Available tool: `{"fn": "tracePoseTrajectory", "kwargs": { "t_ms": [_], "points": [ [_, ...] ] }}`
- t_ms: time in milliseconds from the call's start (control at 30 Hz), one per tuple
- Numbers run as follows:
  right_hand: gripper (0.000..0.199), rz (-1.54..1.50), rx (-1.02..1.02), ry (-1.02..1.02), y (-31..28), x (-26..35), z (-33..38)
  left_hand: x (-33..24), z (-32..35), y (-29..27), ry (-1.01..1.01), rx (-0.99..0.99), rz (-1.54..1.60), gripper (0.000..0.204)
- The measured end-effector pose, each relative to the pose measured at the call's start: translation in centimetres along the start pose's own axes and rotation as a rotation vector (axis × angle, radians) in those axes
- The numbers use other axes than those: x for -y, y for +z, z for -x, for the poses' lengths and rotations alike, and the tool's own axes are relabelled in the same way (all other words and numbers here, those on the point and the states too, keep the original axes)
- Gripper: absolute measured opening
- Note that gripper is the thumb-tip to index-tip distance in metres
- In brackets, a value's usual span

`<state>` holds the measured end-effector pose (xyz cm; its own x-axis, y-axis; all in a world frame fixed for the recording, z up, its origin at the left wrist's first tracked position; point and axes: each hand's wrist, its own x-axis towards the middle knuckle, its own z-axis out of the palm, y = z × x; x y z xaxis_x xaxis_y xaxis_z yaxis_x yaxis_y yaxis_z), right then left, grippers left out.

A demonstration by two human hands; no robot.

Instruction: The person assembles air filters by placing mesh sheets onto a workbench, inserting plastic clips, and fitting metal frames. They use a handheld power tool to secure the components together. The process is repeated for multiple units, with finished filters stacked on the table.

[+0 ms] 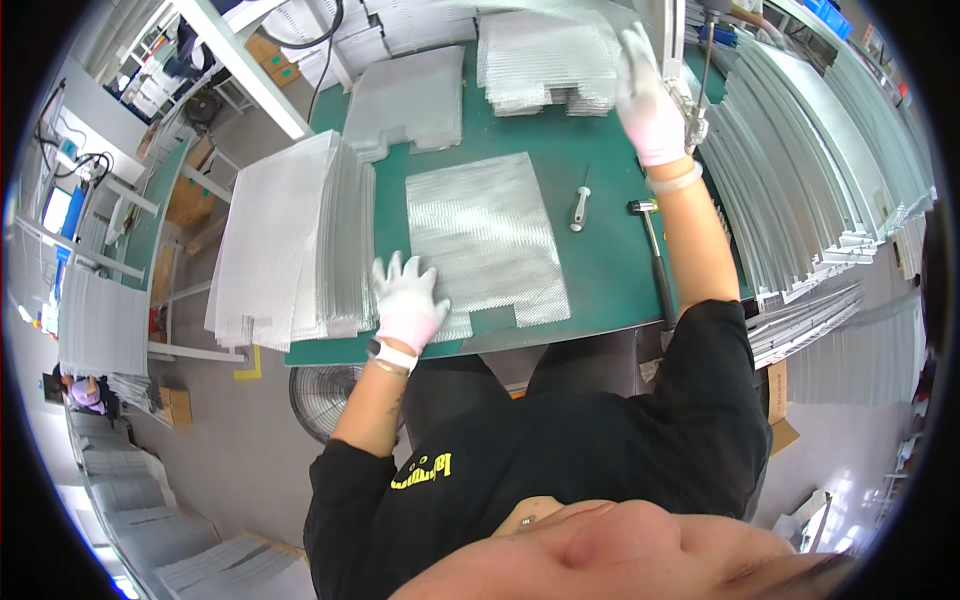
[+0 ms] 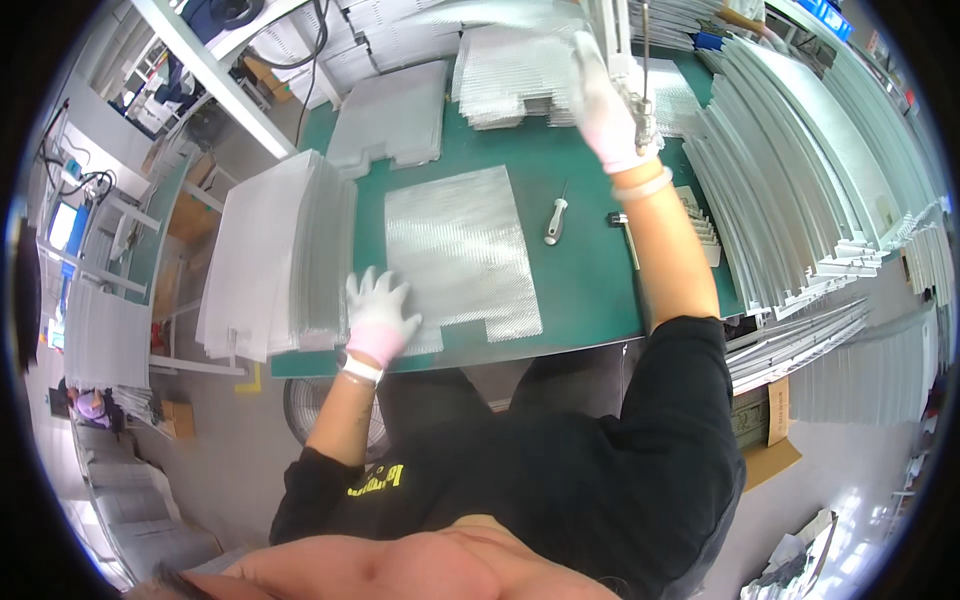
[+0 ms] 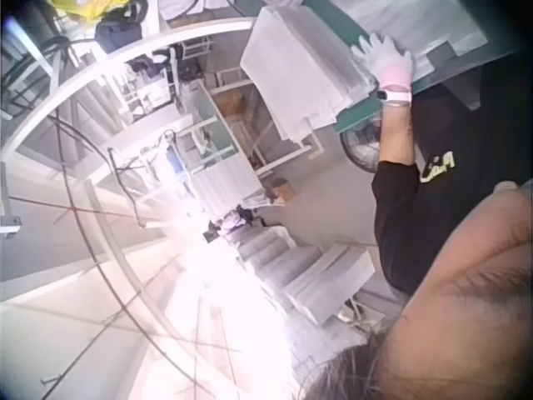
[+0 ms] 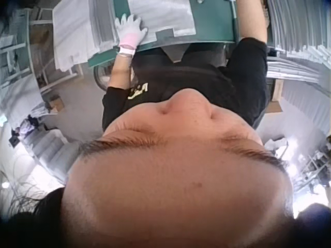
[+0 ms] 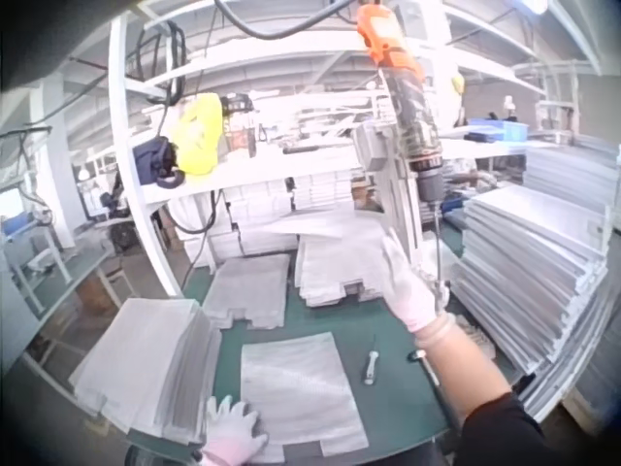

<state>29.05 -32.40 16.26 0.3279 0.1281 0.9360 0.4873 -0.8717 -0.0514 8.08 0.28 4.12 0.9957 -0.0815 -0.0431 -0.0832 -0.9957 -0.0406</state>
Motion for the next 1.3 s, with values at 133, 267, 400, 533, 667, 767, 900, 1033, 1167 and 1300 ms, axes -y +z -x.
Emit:
{"fn": "tracePoseTrajectory", "kwargs": {
  "t_ms": [133, 267, 400, 533, 667, 767, 900, 1033, 1167, 1300],
  "points": [
    [0.036, -0.05, -0.128, -0.25, -2.0, 6.8, 0.9, 0.0, -0.5, -0.6, -0.005, 0.115, -0.032, 0.055],
    [0.035, -0.113, -0.125, -0.277, -3.6, 10.7, 1.8, 0.3, 0.7, 0.2, 0.011, -0.161, 0.068, 0.054],
    [0.038, -0.134, -0.103, -0.272, -6.2, 13.1, 2.9, -1.0, 2.6, -1.4, 0.184, -0.507, 0.377, 0.054],
    [0.035, -0.216, 0.123, -0.283, -9.5, 16.0, 5.4, -5.9, 3.9, -2.5, 0.359, -0.505, 1.935, 0.094],
    [0.04, -0.499, 0.452, -0.342, -11.5, 18.5, 8.6, -6.6, 4.5, -2.5, 0.469, -0.633, 1.991, 0.096],
    [0.061, -0.768, 0.676, -0.289, -11.9, 17.9, 10.4, -6.6, 5.7, -4.9, 0.123, -0.582, 1.872, 0.081],
    [0.06, -0.527, 0.541, -0.109, -12.6, 15.6, 10.8, -5.4, 6.7, -3.2, 0.095, -0.698, 1.619, 0.069],
    [0.069, -0.495, 0.565, 0.35, -10.6, 13.8, 11.9, -4.7, 8.5, -1.3, 0.031, -0.886, 1.509, 0.067],
    [0.075, -0.736, 0.611, 0.605, -9.8, 13.6, 13.5, -2.9, 8.5, -0.8, 0.109, -0.878, 1.455, 0.064],
    [0.074, -0.573, 0.641, 0.541, -9.8, 14.1, 15.4, -0.4, 6.2, -1.6, 0.025, -0.642, 0.661, 0.068]
  ]
}}
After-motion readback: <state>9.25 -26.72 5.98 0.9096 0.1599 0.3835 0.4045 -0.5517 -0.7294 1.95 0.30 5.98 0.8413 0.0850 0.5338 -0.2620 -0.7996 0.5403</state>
